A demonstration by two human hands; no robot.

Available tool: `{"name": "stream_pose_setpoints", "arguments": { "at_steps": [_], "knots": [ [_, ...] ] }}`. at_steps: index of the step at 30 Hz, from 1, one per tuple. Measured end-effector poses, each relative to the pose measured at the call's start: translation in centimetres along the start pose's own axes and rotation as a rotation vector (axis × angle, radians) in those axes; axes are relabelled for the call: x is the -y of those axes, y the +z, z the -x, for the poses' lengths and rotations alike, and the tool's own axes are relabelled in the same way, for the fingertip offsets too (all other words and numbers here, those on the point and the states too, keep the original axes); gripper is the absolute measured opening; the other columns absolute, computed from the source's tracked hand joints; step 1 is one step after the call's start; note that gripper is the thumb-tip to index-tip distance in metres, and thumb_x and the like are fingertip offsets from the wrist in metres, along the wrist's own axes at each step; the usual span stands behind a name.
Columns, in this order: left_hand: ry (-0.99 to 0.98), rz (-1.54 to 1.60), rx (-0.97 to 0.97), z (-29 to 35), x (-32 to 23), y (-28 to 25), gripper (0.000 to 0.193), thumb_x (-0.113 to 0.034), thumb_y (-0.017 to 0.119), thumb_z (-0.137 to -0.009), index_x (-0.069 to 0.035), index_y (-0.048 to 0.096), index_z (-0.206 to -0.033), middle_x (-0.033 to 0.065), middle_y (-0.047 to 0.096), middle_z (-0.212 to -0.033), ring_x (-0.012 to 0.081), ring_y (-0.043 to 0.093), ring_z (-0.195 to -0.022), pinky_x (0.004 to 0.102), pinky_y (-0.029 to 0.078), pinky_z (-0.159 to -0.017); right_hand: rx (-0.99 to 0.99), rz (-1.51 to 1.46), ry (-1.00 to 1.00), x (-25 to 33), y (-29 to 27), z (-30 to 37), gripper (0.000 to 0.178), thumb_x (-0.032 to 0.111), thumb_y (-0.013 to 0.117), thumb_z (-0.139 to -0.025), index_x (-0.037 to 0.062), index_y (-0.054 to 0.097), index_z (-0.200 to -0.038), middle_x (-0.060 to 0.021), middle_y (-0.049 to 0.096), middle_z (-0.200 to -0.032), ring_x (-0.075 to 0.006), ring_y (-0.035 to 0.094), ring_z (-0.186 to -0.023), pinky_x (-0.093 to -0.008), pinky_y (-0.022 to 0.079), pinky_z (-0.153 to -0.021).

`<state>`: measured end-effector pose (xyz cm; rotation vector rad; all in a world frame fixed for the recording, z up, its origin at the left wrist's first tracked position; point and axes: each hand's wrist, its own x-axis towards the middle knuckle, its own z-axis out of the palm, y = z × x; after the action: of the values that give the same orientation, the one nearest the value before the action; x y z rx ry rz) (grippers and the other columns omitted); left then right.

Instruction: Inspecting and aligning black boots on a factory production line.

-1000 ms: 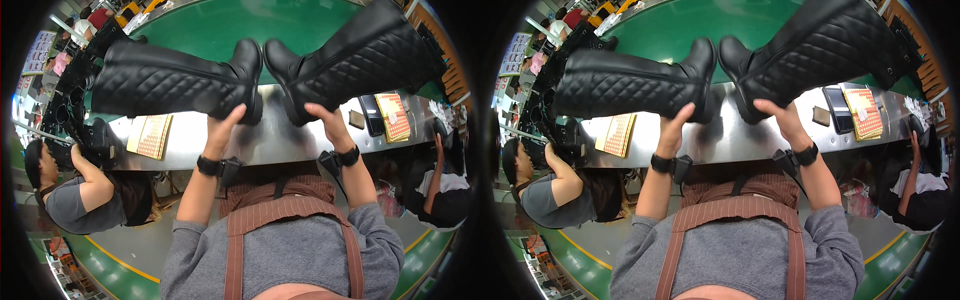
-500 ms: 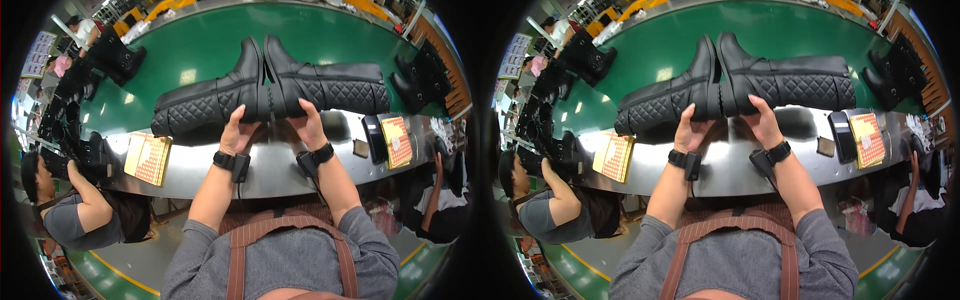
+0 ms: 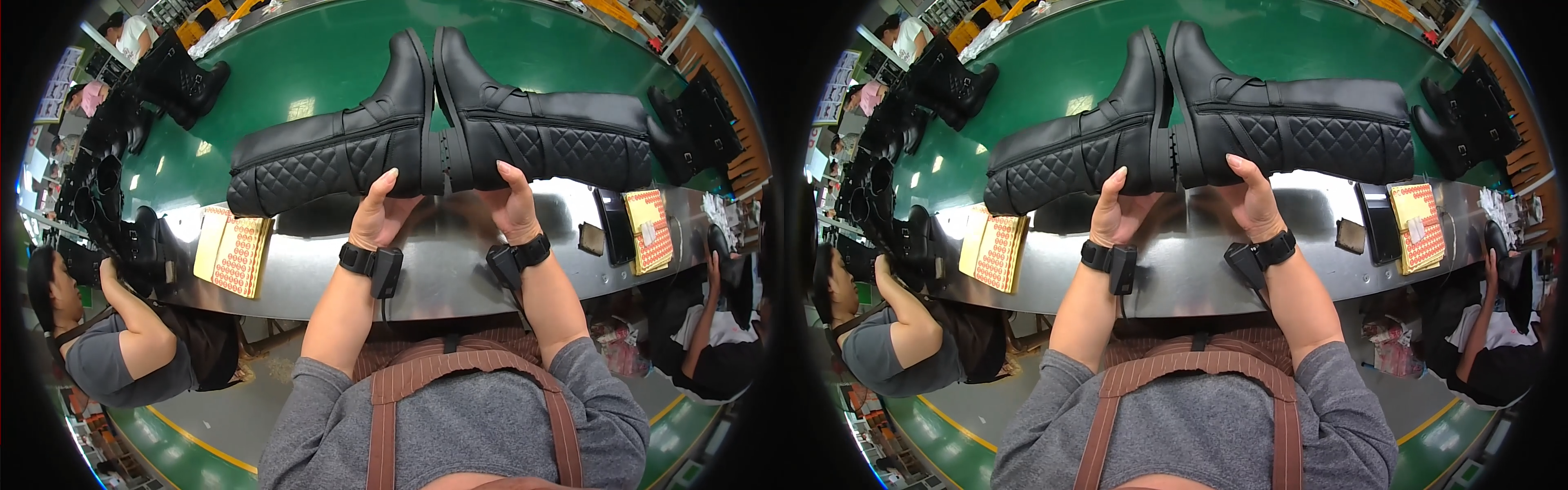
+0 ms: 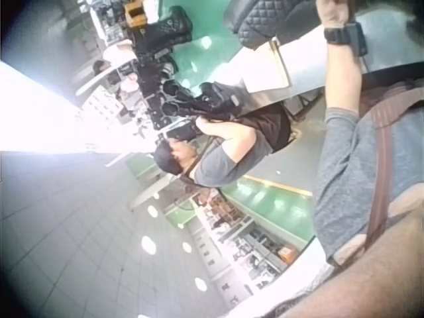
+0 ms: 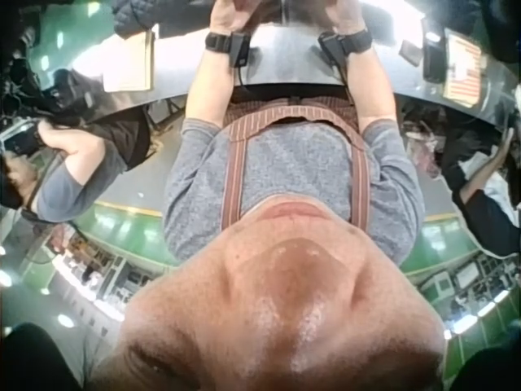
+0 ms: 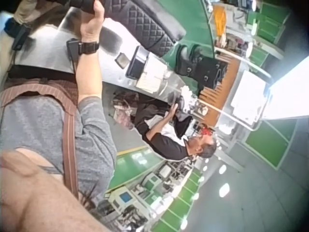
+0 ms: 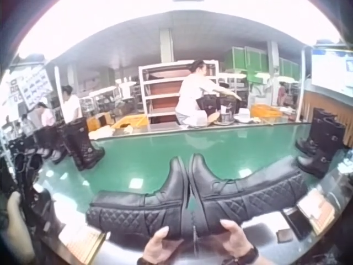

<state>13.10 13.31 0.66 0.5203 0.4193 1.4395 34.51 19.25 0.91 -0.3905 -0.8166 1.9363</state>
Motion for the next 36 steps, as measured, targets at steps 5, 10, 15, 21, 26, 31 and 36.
{"name": "stream_pose_setpoints", "arguments": {
  "at_steps": [5, 10, 15, 21, 26, 31, 36],
  "knots": [
    [-0.006, 0.034, 0.04, 0.1, 0.1, 0.6, 0.052, -0.025, 0.063, -0.089, -0.001, 0.05, -0.134, 0.0125, 0.058, -0.13, 0.0253, 0.054, -0.121, 0.0451, 0.037, -0.109, -0.01, -0.056, -0.007, -0.2, 0.6, 0.2, 0.04, 0.024, 0.058, -0.088, -0.0049, 0.062, -0.116, -0.0128, 0.066, -0.117, -0.0244, 0.059, -0.112, -0.0397, 0.039, -0.105],
    [-0.041, -0.041, 0.022, 0.1, -0.2, -0.1, 0.052, -0.024, 0.064, -0.088, -0.001, 0.05, -0.133, 0.0118, 0.058, -0.129, 0.0251, 0.055, -0.12, 0.0455, 0.038, -0.108, 0.044, -0.018, 0.012, 0.4, 0.6, 0.3, 0.039, 0.024, 0.059, -0.088, -0.0027, 0.062, -0.116, -0.0126, 0.065, -0.117, -0.0245, 0.059, -0.111, -0.041, 0.039, -0.104],
    [-0.01, -0.103, -0.106, -0.2, 0.2, -0.2, 0.051, -0.009, 0.065, -0.086, -0.002, 0.048, -0.133, 0.0134, 0.055, -0.129, 0.0288, 0.052, -0.121, 0.0474, 0.038, -0.107, -0.091, 0.25, -0.017, 0.5, 0.2, 0.5, 0.042, 0.015, 0.068, -0.08, 0.0047, 0.06, -0.12, -0.006, 0.063, -0.115, -0.0207, 0.057, -0.106, -0.0345, 0.044, -0.097],
    [0.128, -0.576, -0.161, 1.0, 0.2, -0.6, 0.035, -0.004, 0.063, -0.085, -0.002, 0.06, -0.12, 0.0073, 0.063, -0.113, 0.019, 0.06, -0.104, 0.0339, 0.047, -0.095, -0.03, 0.427, -0.245, 1.1, -0.4, -0.1, 0.051, 0.013, 0.063, -0.082, 0.0055, 0.054, -0.131, -0.0067, 0.059, -0.123, -0.0185, 0.054, -0.113, -0.0351, 0.042, -0.1],
    [0.113, -0.244, -0.07, 1.1, -0.2, -1.6, 0.035, -0.008, 0.059, -0.088, -0.001, 0.058, -0.122, 0.0089, 0.061, -0.117, 0.021, 0.058, -0.108, 0.0358, 0.046, -0.098, 0.018, 0.01, -0.157, 1.3, -1.7, -1.4, 0.045, 0.031, 0.05, -0.1, 0.0097, 0.048, -0.139, -0.0033, 0.054, -0.135, -0.0167, 0.048, -0.125, -0.0348, 0.04, -0.103],
    [0.068, -0.052, -0.027, 0.6, -0.2, -2.1, 0.036, -0.012, 0.055, -0.09, -0.001, 0.056, -0.125, 0.0105, 0.06, -0.121, 0.023, 0.057, -0.111, 0.0378, 0.044, -0.1, -0.077, -0.091, 0.124, -1.4, -2.9, -0.4, 0.042, 0.038, 0.052, -0.099, 0.0096, 0.053, -0.13, -0.0054, 0.061, -0.127, -0.0194, 0.059, -0.112, -0.0365, 0.047, -0.098],
    [0.047, 0.038, 0.002, 0.5, -0.4, -2.3, 0.037, -0.016, 0.05, -0.093, -0.001, 0.055, -0.127, 0.0121, 0.058, -0.124, 0.025, 0.055, -0.115, 0.0397, 0.042, -0.103, 0.127, 0.002, 0.056, -1.0, -4.2, -0.2, 0.066, 0.041, 0.062, -0.092, 0.0095, 0.038, -0.145, -0.0055, 0.05, -0.139, -0.0198, 0.049, -0.125, -0.0375, 0.038, -0.107]
  ]
}}
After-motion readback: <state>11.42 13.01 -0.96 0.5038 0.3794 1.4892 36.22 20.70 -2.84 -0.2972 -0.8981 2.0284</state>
